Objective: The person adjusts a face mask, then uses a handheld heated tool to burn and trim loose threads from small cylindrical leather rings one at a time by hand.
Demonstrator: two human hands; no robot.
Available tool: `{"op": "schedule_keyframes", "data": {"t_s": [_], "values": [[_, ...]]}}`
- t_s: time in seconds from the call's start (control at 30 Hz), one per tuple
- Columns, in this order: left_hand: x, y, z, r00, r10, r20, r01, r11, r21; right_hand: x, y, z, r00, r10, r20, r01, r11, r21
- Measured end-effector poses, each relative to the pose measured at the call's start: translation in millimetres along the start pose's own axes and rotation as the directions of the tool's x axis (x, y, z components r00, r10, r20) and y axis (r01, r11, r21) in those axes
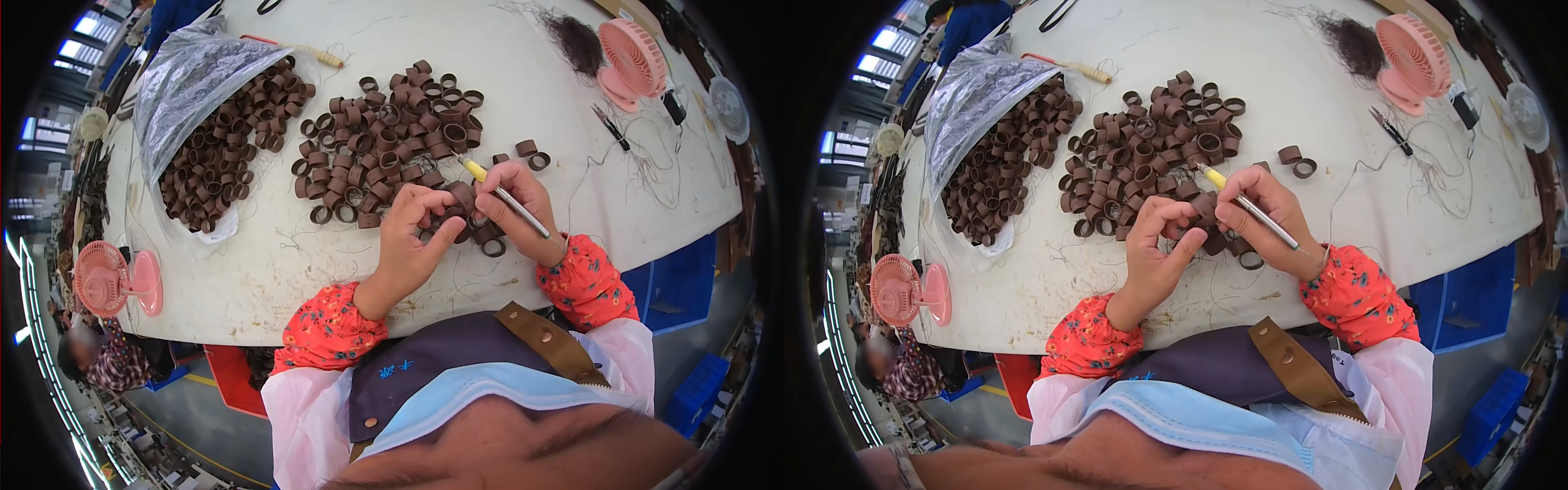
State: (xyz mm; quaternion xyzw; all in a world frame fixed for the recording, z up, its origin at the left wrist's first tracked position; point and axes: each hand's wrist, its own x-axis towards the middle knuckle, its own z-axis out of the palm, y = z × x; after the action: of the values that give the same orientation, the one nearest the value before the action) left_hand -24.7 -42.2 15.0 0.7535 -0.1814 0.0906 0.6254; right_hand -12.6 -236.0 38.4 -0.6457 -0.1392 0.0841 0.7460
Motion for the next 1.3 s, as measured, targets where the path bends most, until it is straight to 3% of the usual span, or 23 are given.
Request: {"op": "schedule_keyframes", "data": {"t_s": [0.17,0.33,0.43,0.53,0.63,0.77,0.87,0.97,1.3], "values": [[-2,-10,-3,0.985,-0.103,0.14,0.119,0.987,-0.11,-4,11,-4,0.993,-0.087,0.075,0.098,0.984,-0.151],[-3,-7,1,0.973,-0.19,0.13,0.224,0.911,-0.347,-2,1,-4,0.998,0.034,0.06,-0.036,0.999,0.04],[-4,-11,-4,0.938,-0.205,0.279,0.303,0.877,-0.372,-1,0,-3,0.996,0.052,0.074,-0.063,0.986,0.153],[-6,-13,-3,0.932,-0.202,0.3,0.333,0.803,-0.495,-1,-1,-4,0.994,0.057,0.089,-0.073,0.979,0.188],[-5,-11,-4,0.945,-0.173,0.278,0.292,0.829,-0.477,1,-2,-5,0.997,0.027,0.071,-0.033,0.996,0.087],[-1,-10,-2,0.983,-0.168,0.07,0.182,0.911,-0.369,3,-10,4,0.993,-0.08,-0.09,0.072,0.994,-0.087],[-1,-15,-3,0.984,-0.175,-0.024,0.162,0.948,-0.273,2,-2,-11,0.973,-0.23,-0.001,0.23,0.973,-0.013],[0,-12,-2,0.984,-0.166,-0.065,0.147,0.963,-0.227,-5,-4,-15,0.98,-0.185,0.068,0.182,0.982,0.056],[-1,-10,-3,0.987,-0.152,-0.059,0.139,0.972,-0.191,-3,-2,-12,0.986,-0.159,0.055,0.16,0.987,-0.017]]}}
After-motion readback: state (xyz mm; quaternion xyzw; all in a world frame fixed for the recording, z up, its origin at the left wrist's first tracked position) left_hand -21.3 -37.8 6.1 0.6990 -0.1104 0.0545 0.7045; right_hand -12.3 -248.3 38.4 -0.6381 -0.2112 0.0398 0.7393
